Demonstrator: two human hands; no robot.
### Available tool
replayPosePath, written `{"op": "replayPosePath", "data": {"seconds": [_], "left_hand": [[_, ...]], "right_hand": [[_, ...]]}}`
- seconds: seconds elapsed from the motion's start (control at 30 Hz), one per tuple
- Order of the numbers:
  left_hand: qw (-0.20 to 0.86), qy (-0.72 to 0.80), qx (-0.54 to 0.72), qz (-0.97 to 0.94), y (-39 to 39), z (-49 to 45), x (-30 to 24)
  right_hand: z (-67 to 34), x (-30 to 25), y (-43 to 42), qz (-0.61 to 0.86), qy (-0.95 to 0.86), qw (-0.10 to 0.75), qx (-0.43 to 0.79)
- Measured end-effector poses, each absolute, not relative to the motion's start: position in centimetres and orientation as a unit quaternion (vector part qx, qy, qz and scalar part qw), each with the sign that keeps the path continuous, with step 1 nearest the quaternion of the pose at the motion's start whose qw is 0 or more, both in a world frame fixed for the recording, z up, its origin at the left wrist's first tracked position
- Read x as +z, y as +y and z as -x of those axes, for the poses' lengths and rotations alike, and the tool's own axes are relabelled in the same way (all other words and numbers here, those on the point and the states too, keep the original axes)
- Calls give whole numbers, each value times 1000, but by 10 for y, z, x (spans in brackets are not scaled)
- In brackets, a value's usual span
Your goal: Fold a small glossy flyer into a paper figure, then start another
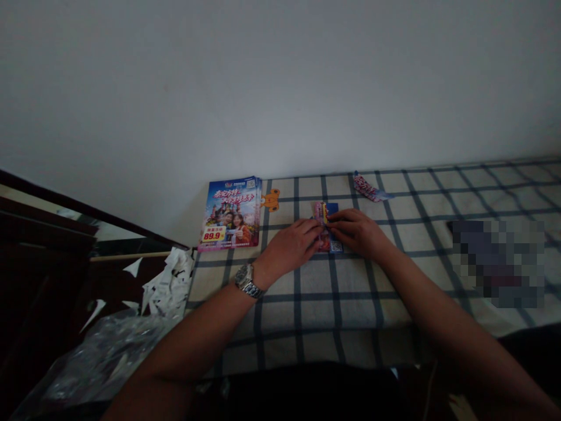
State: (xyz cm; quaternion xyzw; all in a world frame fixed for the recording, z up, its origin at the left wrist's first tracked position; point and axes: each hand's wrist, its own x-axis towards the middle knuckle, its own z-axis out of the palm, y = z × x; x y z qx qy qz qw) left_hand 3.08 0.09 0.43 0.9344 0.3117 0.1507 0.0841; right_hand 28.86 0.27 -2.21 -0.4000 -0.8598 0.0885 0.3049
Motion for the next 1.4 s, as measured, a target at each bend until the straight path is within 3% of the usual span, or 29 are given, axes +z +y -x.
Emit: {"op": "replayPosePath", "data": {"seconds": [1.4], "left_hand": [[79, 291, 142, -943, -10, -36, 6]], "right_hand": [[-283, -21, 0, 463, -837, 283, 73]]}}
